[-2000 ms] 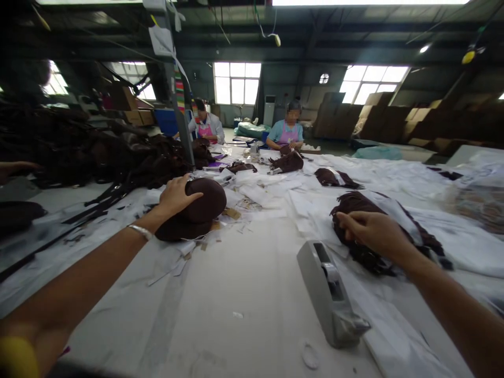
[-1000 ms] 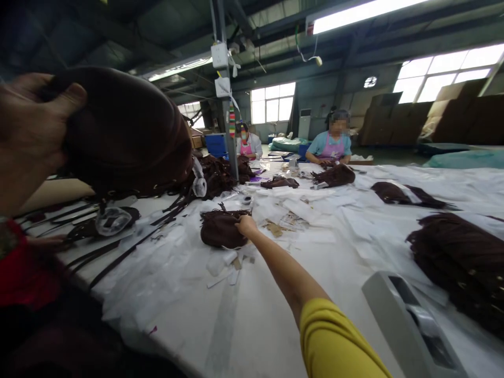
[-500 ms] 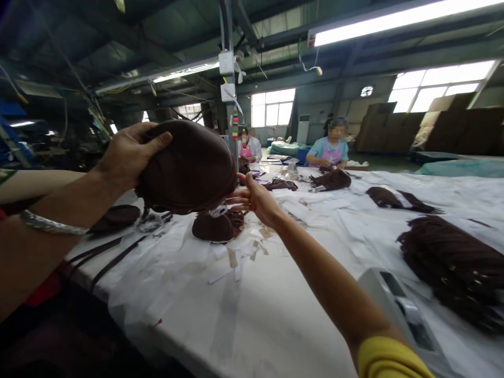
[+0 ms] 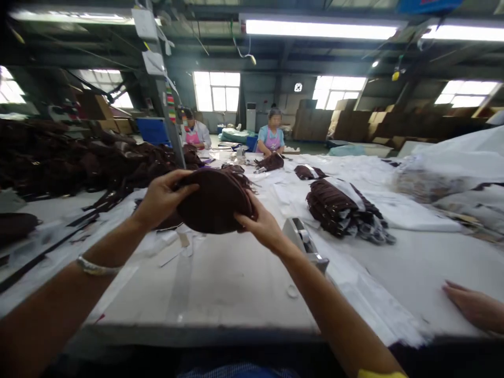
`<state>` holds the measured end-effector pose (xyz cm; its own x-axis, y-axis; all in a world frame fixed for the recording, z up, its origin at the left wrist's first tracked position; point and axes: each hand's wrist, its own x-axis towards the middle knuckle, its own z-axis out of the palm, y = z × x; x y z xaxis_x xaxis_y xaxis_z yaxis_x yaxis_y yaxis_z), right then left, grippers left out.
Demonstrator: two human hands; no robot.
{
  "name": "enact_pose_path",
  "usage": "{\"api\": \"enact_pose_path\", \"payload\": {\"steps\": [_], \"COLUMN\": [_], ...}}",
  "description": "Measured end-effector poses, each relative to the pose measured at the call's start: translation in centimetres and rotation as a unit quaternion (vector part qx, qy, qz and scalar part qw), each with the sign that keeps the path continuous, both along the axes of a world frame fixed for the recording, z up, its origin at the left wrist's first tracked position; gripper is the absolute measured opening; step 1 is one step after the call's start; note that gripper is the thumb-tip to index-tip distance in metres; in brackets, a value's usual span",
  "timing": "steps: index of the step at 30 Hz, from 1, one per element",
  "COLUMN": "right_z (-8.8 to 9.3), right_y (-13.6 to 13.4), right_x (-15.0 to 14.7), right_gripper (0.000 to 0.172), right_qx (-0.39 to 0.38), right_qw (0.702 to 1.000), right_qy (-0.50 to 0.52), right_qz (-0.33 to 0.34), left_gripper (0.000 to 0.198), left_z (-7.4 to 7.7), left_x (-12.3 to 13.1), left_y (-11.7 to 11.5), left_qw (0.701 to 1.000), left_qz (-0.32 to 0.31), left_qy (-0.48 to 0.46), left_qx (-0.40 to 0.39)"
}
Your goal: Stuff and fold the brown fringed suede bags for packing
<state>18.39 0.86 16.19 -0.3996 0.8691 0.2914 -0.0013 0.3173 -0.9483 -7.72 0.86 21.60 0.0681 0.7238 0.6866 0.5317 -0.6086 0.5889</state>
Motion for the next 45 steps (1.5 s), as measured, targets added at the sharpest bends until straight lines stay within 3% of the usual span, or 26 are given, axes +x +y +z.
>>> {"api": "enact_pose_path", "payload": {"steps": [4,6,8,11,14,16,22,26,32,36,39,45], "right_z": [-10.2,-13.5,-14.9,-14.5,-13.2,-12.7,-13.4,-14.2,-14.1,-13.6,-13.3,-14.2], "right_y": [-4.4,-6.6,-8.4,-10.0,-10.2,-9.8,-9.0,-9.4,-9.2,-9.0,-8.9,-8.0], "right_x": [2.9,4.0,4.8,5.3,5.0,4.6,4.1,5.1,6.2,6.4,6.4,6.1], "right_gripper": [0.077,0.078,0.078,0.068,0.052,0.044,0.028,0.025,0.023,0.029,0.022,0.021], "right_qx": [-0.103,-0.118,-0.115,-0.053,0.038,0.067,0.024,-0.048,-0.089,-0.088,-0.071,-0.095], "right_qw": [0.993,0.985,0.972,0.946,0.942,0.953,0.970,0.977,0.984,0.985,0.980,0.981], "right_qy": [-0.053,-0.117,-0.194,-0.282,-0.276,-0.244,-0.181,-0.148,-0.133,-0.146,-0.184,-0.167], "right_qz": [-0.031,-0.044,-0.071,-0.151,-0.184,-0.167,-0.163,-0.145,-0.076,-0.038,-0.031,-0.016], "left_gripper": [0.042,0.055,0.065,0.068,0.062,0.061,0.054,0.046,0.051,0.049,0.037,0.039], "left_z": [-11.0,-15.8,-19.4,-22.1,-22.3,-21.7,-20.1,-20.4,-20.8,-19.6,-18.8,-19.2], "left_x": [2.3,3.2,3.8,4.7,5.6,6.0,7.0,6.9,5.5,3.5,2.3,1.7], "left_y": [-4.4,-7.4,-10.6,-14.5,-15.9,-15.5,-13.6,-13.5,-13.4,-13.0,-12.5,-11.7], "left_qw": [0.985,0.966,0.946,0.895,0.846,0.840,0.857,0.867,0.889,0.899,0.905,0.889], "left_qz": [0.004,0.031,0.104,0.186,0.133,0.096,0.096,0.082,0.084,0.014,-0.047,-0.075], "left_qy": [-0.036,-0.089,-0.169,-0.277,-0.360,-0.385,-0.342,-0.315,-0.222,-0.156,-0.109,-0.145], "left_qx": [-0.169,-0.242,-0.257,-0.297,-0.369,-0.371,-0.374,-0.378,-0.391,-0.409,-0.410,-0.428]}}
